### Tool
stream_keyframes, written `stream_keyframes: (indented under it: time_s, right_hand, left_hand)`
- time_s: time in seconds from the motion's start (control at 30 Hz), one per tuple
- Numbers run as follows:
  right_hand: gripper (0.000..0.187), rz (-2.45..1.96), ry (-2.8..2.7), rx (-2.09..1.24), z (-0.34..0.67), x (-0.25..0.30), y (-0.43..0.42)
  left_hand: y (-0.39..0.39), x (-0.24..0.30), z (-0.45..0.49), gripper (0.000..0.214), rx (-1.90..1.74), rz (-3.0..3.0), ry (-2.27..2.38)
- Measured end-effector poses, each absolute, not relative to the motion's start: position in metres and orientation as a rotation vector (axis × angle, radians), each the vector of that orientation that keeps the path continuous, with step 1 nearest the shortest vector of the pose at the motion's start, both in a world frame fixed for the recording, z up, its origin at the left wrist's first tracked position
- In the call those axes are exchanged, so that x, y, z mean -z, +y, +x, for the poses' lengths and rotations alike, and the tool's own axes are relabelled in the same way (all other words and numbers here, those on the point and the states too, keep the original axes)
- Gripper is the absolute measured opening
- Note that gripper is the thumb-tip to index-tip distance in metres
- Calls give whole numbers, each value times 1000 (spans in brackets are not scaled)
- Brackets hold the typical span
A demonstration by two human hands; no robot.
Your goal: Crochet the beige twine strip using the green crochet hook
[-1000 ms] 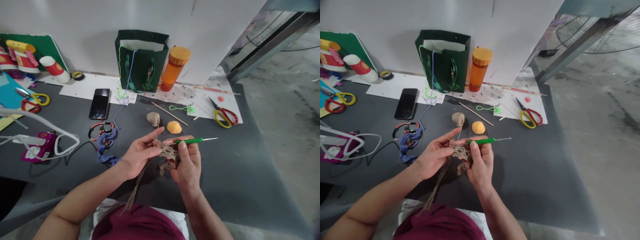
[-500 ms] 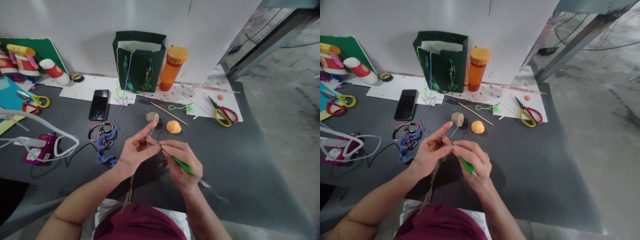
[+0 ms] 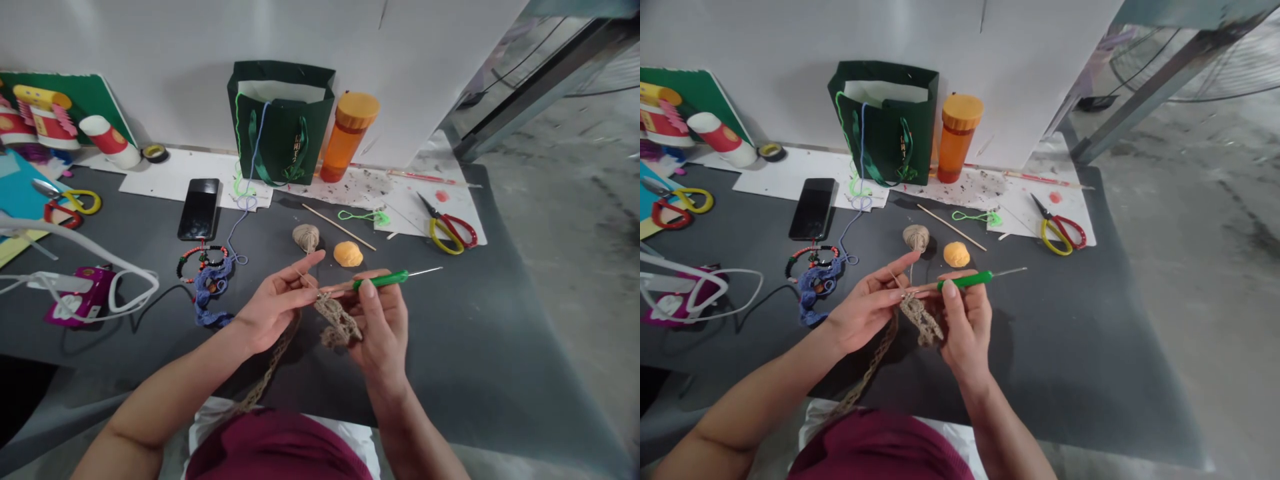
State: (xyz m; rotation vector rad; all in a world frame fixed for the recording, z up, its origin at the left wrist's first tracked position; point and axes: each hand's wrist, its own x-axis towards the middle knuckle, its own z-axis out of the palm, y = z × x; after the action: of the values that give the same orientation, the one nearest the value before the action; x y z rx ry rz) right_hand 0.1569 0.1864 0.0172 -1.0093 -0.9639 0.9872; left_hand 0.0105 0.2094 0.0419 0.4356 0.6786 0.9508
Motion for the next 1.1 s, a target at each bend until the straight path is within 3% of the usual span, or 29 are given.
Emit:
stream_keyframes:
  time_s: [0.17, 0.47, 0.8, 1.1]
  right_hand:
    - [2, -995, -1041, -896, 155, -15, 185]
    - [31, -951, -1530, -228, 156, -20, 183]
    - [5, -1104, -1086, -609, 149, -20, 177]
    - [2, -1050, -1007, -759, 154, -16, 180]
  left_hand:
    - [202, -38, 15, 53, -1006, 558, 685]
    - [201, -38, 18, 58, -1090, 441, 788]
    - [203, -43, 16, 53, -1024, 343, 750]
    - [204, -41, 15, 45, -1013, 362, 742]
